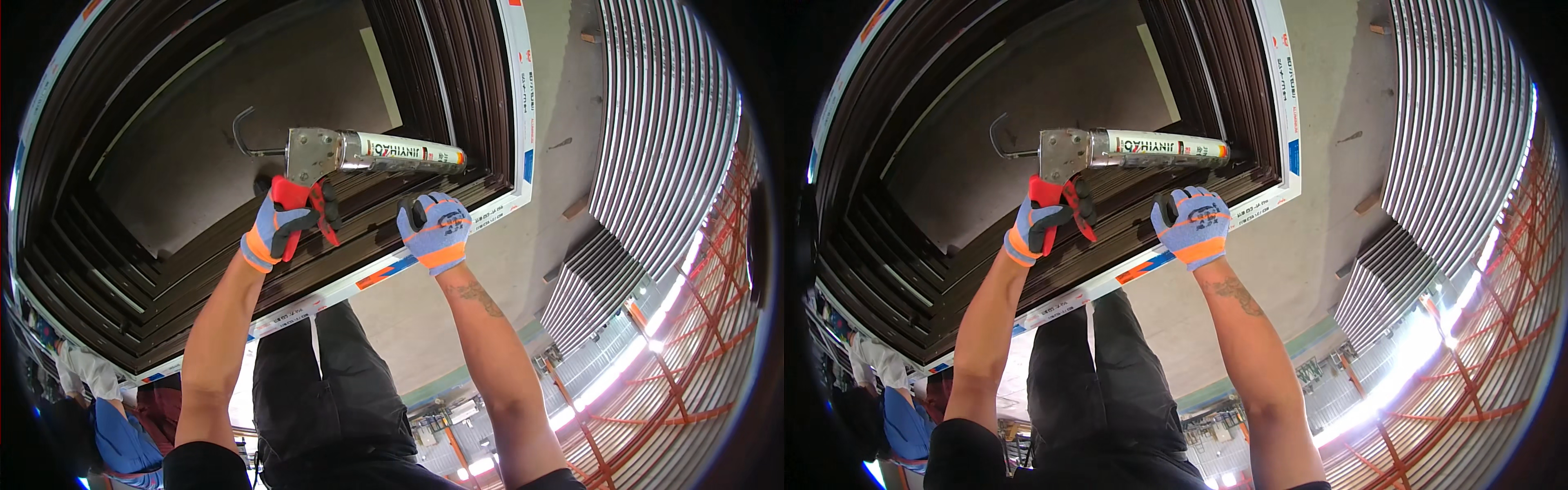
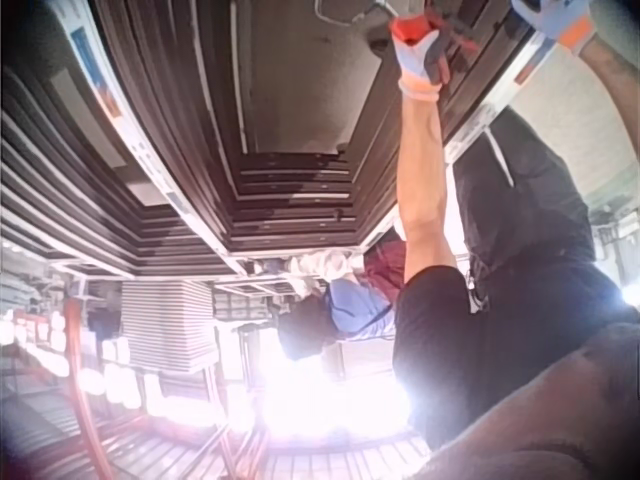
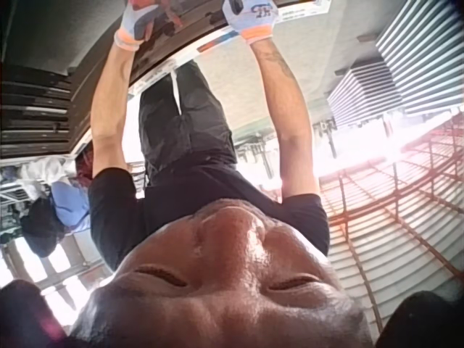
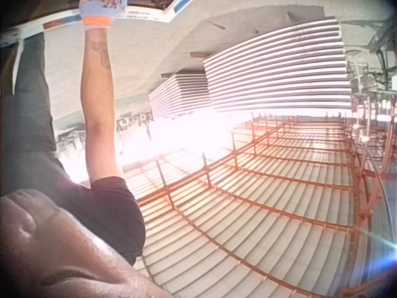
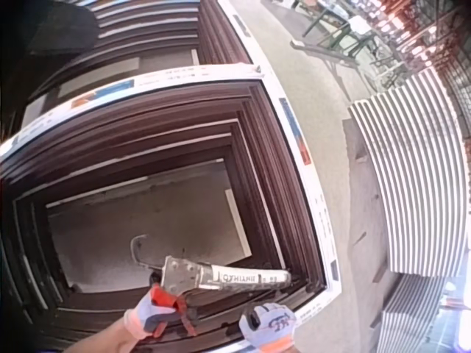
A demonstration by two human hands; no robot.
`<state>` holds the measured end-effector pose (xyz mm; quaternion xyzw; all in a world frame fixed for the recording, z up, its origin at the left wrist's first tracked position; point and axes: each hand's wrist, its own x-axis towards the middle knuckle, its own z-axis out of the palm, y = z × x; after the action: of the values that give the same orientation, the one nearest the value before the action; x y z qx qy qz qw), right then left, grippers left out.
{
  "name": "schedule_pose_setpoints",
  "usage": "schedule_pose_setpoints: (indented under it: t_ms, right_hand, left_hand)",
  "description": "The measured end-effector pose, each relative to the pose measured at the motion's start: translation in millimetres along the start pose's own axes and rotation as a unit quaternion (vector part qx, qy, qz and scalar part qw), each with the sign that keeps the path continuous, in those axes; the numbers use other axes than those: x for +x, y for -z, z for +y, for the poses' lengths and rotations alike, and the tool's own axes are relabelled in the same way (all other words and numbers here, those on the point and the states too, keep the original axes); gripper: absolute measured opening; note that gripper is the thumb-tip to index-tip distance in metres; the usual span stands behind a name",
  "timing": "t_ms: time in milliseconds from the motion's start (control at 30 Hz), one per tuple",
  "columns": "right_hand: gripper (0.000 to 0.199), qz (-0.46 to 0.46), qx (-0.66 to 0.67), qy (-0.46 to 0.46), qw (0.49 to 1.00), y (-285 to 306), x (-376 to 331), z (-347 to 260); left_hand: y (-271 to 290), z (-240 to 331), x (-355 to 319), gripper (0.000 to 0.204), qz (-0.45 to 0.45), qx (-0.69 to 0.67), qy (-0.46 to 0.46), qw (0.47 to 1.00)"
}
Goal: Apply sealant to the interior joints of window frames using a caulking gun.
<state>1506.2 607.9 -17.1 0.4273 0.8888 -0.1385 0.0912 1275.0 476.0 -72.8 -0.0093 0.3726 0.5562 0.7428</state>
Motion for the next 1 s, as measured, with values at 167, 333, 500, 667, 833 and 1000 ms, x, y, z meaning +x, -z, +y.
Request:
schedule_pose_setpoints:
  t_ms: [167, 333, 500, 667, 833, 1000]
  right_hand:
    - [0.032, -0.040, -0.013, -0.021, 0.999, 5.1, 2.8, -3.7]
    - [0.033, -0.066, -0.014, -0.036, 0.997, 4.9, 2.1, -3.5]
    - [0.033, -0.077, -0.026, -0.035, 0.996, 5.9, 4.0, -4.3]
    - [0.031, -0.029, -0.027, -0.015, 0.999, 1.5, -0.1, -1.3]
    - [0.033, -0.102, -0.016, -0.040, 0.994, 8.1, 2.0, -2.2]
    - [0.038, -0.124, -0.002, -0.043, 0.991, 19.6, 5.1, 2.1]
  left_hand:
    - [3.3, 1.0, -1.7, 0.041, -0.003, 0.006, -0.007, 1.000]
    - [3.3, -2.0, -3.1, 0.038, 0.004, 0.003, -0.003, 1.000]
    - [0.0, 12.6, -2.8, 0.041, -0.034, 0.018, 0.016, 0.999]
    - [-31.5, 20.7, -16.3, 0.048, 0.022, -0.035, 0.012, 0.999]
    - [-47.7, 23.0, -56.0, 0.059, 0.078, -0.059, -0.038, 0.994]
    - [-60.2, 21.5, -84.3, 0.071, 0.126, -0.172, -0.161, 0.964]
